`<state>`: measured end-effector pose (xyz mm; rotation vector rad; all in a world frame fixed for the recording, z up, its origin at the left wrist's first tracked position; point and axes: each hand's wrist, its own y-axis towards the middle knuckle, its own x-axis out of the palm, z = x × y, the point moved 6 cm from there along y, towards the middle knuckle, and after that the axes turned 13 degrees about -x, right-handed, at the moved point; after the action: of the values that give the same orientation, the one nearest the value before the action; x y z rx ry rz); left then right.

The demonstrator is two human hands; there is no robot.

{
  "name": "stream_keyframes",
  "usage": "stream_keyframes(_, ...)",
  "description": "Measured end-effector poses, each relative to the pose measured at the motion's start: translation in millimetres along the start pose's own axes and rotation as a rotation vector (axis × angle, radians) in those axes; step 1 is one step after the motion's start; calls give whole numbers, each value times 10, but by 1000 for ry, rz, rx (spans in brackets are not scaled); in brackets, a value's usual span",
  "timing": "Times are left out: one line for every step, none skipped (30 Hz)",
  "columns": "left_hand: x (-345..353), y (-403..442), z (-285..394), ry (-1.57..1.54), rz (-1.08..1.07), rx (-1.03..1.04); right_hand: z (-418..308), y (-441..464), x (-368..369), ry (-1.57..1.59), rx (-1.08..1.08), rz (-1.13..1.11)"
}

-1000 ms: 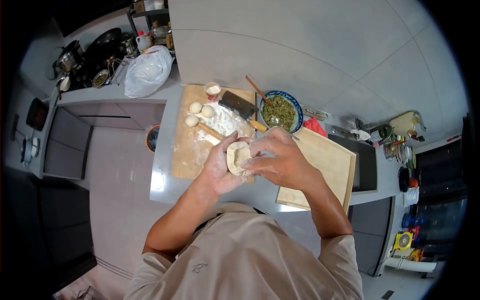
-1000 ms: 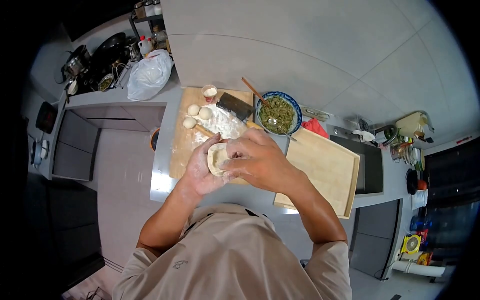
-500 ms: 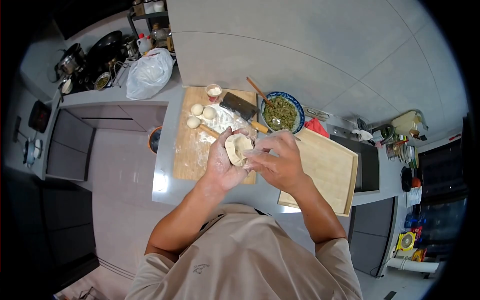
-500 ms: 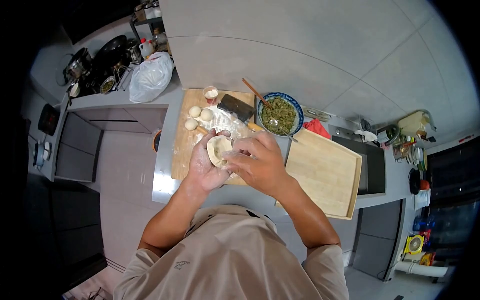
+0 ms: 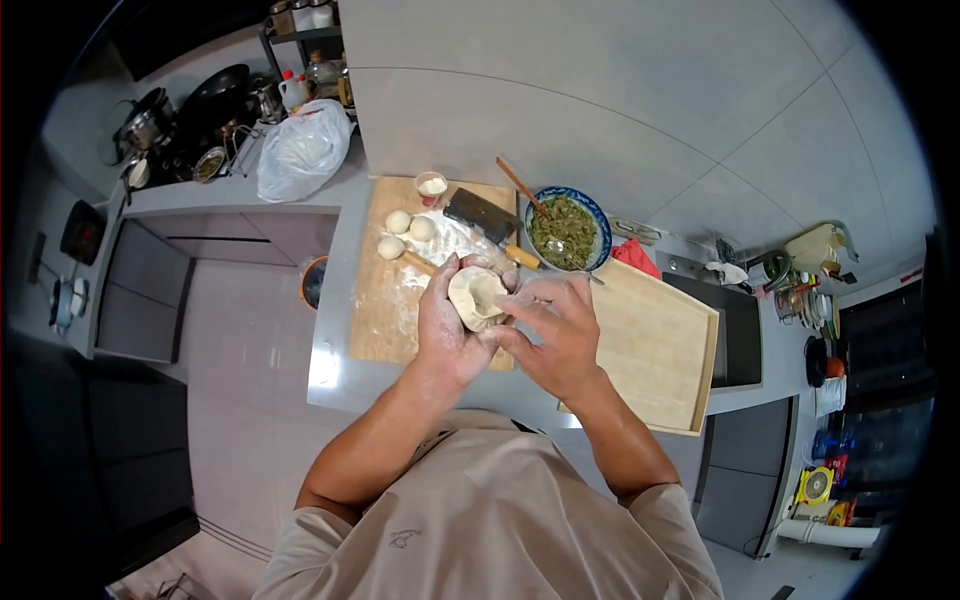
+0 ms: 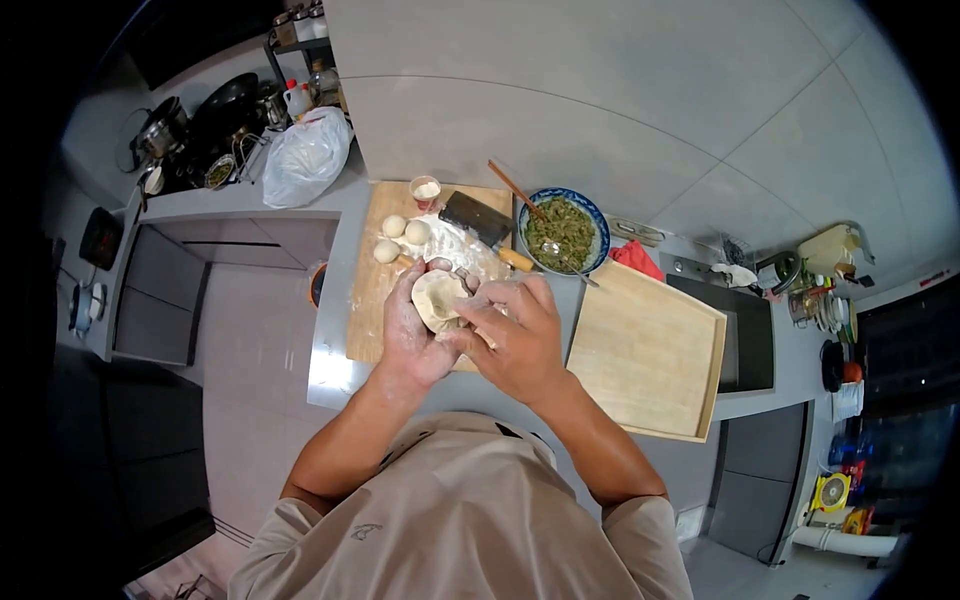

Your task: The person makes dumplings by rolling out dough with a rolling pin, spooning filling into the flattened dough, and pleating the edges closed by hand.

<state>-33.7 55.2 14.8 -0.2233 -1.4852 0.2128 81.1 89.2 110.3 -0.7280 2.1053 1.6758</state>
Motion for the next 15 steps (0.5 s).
stream_keyframes(-13, 10, -7, 0, 0, -1, -17, -5, 32, 1, -38, 0)
stream_keyframes(-24, 14, -2, -17, -6, 21, -37, -18, 60, 0, -75, 1)
stream_keyframes(-1, 9, 5, -34, -13, 44, -31, -56, 92, -2, -74, 1)
stream_keyframes(26, 2, -12, -34, -15, 44, -36, -101, 130, -27, -95, -5)
stream_keyframes(52, -17, -20, -32, -9, 77, -51, -127, 157, -49, -117, -11)
stream_keyframes(75, -46, -21, -30, -3, 112, -72, -136, 172, -47, -121, -12)
stream_keyframes(81, -58, -29, -31, -4, 115, -91, -142, 181, -63, -116, -10)
stream_keyframes(92, -70, -17, -57, -18, 141, -102, -138, 187, -79, -112, -7)
stream_keyframes(99, -85, -2, -83, -32, 168, -110, -132, 188, -77, -116, -8)
stream_keyframes(88, -89, 3, -84, -34, 172, -123, -123, 175, -91, -131, 7)
stream_keyframes(64, -91, 20, -96, -38, 196, -142, -114, 167, -105, -145, 22)
stream_keyframes(52, -97, 39, -109, -43, 220, -199, -69, 146, -104, -150, 21)
stream_keyframes(61, -105, 39, -111, -45, 224, -263, 0, 84, -142, -100, 41)
stream_keyframes(76, -130, 48, -95, -54, 268, -295, 32, 48, -182, -48, 60)
stream_keyframes(86, -154, 60, -80, -62, 310, -301, 35, 74, -183, -48, 58)
